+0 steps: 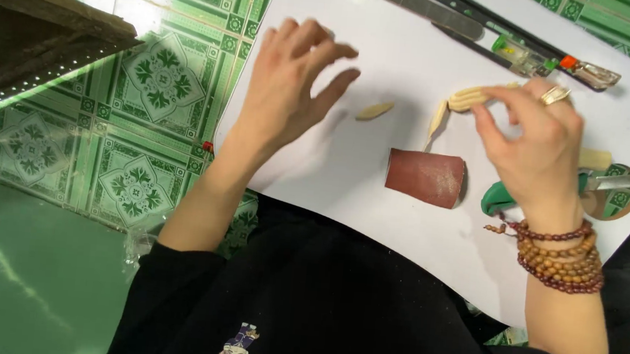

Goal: Sanding small carved wooden pieces with sandpaper to smooth their surfaces

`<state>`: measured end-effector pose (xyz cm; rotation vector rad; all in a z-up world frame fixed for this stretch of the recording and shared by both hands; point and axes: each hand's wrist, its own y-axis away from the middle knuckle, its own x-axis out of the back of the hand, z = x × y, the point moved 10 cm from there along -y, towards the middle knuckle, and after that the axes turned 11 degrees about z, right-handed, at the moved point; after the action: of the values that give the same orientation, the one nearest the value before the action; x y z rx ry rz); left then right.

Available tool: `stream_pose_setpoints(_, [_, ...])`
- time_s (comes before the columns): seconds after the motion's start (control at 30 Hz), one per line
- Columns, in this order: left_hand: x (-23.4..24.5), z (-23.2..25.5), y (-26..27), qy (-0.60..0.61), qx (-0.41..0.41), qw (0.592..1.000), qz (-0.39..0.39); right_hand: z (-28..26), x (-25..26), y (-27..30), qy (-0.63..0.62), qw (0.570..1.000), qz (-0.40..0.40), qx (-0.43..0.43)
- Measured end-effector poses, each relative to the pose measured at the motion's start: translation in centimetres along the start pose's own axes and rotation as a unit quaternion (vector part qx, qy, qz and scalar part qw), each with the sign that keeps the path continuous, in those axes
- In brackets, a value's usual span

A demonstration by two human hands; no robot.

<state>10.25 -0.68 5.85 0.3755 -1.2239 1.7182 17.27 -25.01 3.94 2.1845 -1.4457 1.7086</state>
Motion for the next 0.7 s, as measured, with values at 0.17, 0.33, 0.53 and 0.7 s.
stream_pose_setpoints(0.17, [-3.9, 0.5, 3.4, 0.01, -0.024, 0.999, -0.031, 2.0, -3.1, 3.6, -0.023, 0.999, -0.019, -0.031])
stream_pose_setpoints(0.33, [-4.8, 1.6, 3.6, 0.05, -0.031, 0.997, -0.05, -0.3, -3.4, 3.0, 0.011, 0.999, -0.015, -0.04])
stream_pose_setpoints(0.53, [-6.5, 1.3, 4.3, 0.032, -0.043, 0.996, -0.068, -0.3, -4.5, 2.6, 0.048, 0.996, -0.034, -0.068])
stream_pose_setpoints(0.7, [-5.7, -2.3, 5.8, -0.025, -0.031, 0.997, -0.067, 0.8, -3.4, 3.3, 0.059, 0.996, -0.05, -0.033])
